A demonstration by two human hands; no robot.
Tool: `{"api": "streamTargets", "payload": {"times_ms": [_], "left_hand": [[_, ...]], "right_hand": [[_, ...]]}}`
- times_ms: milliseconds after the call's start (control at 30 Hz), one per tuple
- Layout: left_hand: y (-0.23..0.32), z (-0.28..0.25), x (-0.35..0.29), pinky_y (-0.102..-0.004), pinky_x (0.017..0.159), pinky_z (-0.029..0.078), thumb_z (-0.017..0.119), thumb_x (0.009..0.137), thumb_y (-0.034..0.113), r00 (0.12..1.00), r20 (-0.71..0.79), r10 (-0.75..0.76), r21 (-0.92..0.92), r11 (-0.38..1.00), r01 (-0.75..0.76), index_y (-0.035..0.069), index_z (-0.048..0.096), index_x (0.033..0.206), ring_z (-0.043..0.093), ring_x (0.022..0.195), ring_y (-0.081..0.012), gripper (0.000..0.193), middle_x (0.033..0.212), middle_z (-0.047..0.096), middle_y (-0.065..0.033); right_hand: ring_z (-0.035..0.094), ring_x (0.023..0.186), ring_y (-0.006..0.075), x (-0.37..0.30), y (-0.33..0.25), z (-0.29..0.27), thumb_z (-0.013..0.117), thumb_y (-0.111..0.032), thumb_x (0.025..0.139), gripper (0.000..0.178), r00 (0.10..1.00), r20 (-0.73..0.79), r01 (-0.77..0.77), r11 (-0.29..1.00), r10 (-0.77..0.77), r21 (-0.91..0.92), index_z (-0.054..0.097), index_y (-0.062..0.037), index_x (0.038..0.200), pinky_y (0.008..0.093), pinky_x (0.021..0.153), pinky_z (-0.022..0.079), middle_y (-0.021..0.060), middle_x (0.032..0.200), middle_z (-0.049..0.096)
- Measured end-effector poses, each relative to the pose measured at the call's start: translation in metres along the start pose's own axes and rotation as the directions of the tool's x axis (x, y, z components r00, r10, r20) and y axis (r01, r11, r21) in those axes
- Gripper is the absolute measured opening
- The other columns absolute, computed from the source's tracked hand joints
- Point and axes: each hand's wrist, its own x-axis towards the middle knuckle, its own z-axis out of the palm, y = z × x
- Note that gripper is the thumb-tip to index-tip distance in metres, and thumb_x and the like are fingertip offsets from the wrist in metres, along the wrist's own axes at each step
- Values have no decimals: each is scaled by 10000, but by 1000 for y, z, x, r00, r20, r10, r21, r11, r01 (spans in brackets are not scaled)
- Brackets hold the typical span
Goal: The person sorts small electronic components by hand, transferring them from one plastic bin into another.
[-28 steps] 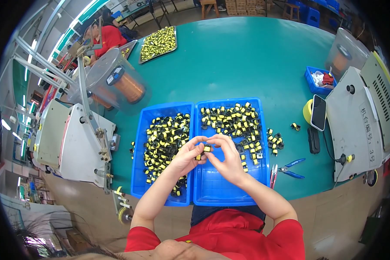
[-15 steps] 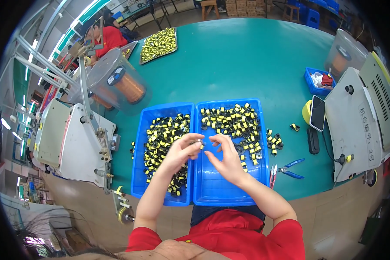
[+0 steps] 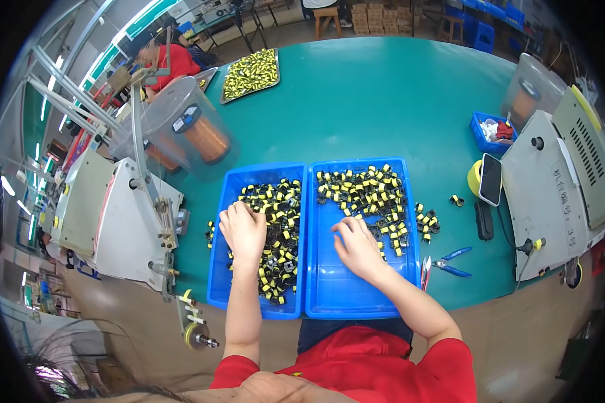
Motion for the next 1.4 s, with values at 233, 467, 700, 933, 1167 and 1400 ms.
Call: {"api": "streamTargets", "payload": {"times_ms": [233,467,700,933,1167,1400], "left_hand": [[2,1,-1,-439,837,369,558,769,126,999,-43,21,-115,993,-26,34,579,816,477,945,-313,106,893,560,-120],[18,-6,-9,-417,859,366,583,809,187,992,40,124,-312,944,-105,40,601,818,485,952,-293,148,900,572,-105],[24,-3,-12,-398,835,373,593,806,164,985,43,167,-421,897,-134,29,593,798,493,892,-281,135,844,569,-100],[26,-4,-15,-403,856,370,599,808,179,981,84,175,-466,877,-116,41,600,808,493,942,-285,138,871,575,-93],[29,-3,-15,-402,856,379,601,807,183,974,102,201,-487,864,-127,51,603,805,489,965,-286,132,895,577,-92],[28,-3,-16,-397,854,381,601,808,182,973,111,203,-483,866,-125,49,602,799,489,958,-286,133,891,576,-92]], "right_hand": [[398,1125,352,-36,-21,2,573,-342,821,494,926,31,-256,687,376,-680,450,-103,1236,498,800,428,165,1258,399],[446,1088,375,-37,2,-9,517,-444,854,554,936,-147,-320,596,320,-736,435,-101,1282,432,746,488,197,1279,407],[464,1054,391,-26,2,3,508,-444,856,568,952,-67,-267,708,298,-653,447,-31,1241,388,711,526,286,1272,368],[462,994,389,-44,-8,21,548,-424,831,553,986,78,-60,744,149,-665,431,-72,1242,414,673,520,217,1285,350],[462,972,395,-24,4,18,534,-470,827,559,977,20,-136,697,211,-704,458,-117,1254,367,544,526,217,1313,330],[484,892,367,-27,7,26,594,-431,791,462,996,33,-37,725,81,-687,526,-66,1066,365,485,514,266,1151,391]]}}
